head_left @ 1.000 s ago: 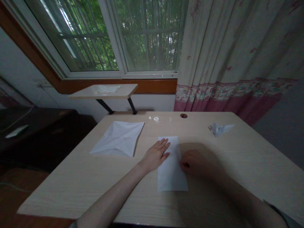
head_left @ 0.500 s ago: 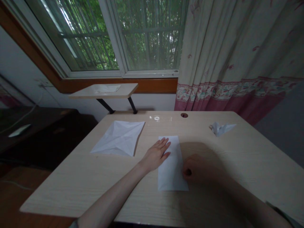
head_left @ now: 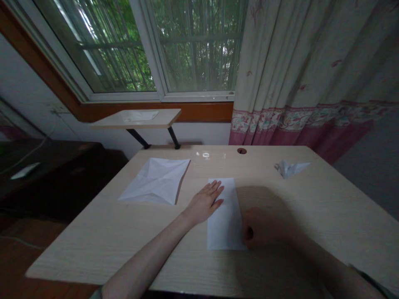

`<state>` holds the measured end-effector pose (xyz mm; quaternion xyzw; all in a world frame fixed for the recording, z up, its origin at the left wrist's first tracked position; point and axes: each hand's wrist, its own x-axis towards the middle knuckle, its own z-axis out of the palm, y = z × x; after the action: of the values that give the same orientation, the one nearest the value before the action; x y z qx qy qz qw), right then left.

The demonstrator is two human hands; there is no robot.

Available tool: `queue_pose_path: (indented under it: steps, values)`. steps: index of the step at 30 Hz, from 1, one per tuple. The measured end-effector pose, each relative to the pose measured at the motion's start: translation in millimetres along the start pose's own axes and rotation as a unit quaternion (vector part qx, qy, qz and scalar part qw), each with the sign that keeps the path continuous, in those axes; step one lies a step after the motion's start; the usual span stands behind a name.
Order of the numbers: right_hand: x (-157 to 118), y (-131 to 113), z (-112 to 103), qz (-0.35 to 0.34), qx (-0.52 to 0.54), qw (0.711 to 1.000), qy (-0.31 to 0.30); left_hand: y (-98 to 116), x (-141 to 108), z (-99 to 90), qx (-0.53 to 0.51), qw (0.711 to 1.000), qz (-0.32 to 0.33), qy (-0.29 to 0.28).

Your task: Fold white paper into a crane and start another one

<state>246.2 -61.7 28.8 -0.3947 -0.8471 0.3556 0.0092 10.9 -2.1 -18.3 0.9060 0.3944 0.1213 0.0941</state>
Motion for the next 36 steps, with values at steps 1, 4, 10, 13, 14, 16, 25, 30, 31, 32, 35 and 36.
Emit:
queue_pose_path:
  steps: [1,4,10,13,14,16,25,30,31,32,35,36]
  values:
    - [0.4,2.0,0.8,-0.005,0.009,1.000,0.000,0.2,0.0,-0.5,0.001,1.000,0.001,-0.001]
    - [2.4,9.6,1.7,0.003,0.050,0.999,0.005,0.6,-0.1,-1.3,0.007,1.000,0.003,-0.007]
    - [9.1,24.0,-6.4,0.005,0.072,0.997,0.022,-1.2,-0.5,1.0,-0.003,1.000,0.012,0.007]
    - [12.6,27.5,-7.8,0.006,0.066,0.997,0.036,-1.1,-0.9,0.5,-0.008,1.000,0.019,0.004]
    - [13.7,28.4,-7.5,0.005,0.059,0.997,0.047,-0.6,-1.1,-0.3,-0.010,1.000,0.022,0.000]
    - [15.8,30.5,-6.3,0.000,0.040,0.996,0.074,0.8,-1.7,-2.8,-0.017,0.999,0.033,-0.005]
    - [15.5,36.6,-6.2,-0.022,-0.052,0.991,0.126,10.3,-3.7,-18.6,-0.065,0.994,0.076,-0.033]
    - [15.5,35.8,-4.0,-0.009,-0.119,0.982,0.150,10.3,-3.5,-18.0,-0.068,0.994,0.078,-0.025]
    - [16.1,35.9,-4.0,-0.005,-0.132,0.979,0.155,9.9,-3.5,-17.2,-0.069,0.994,0.080,-0.020]
    - [16.7,35.9,-4.4,0.000,-0.144,0.977,0.160,9.4,-3.5,-16.3,-0.071,0.994,0.082,-0.016]
    - [18.3,35.1,-6.9,0.019,-0.169,0.969,0.178,8.4,-3.4,-14.0,-0.072,0.994,0.084,-0.010]
    - [18.7,34.7,-7.9,0.027,-0.175,0.966,0.186,8.2,-3.2,-13.2,-0.070,0.994,0.085,-0.007]
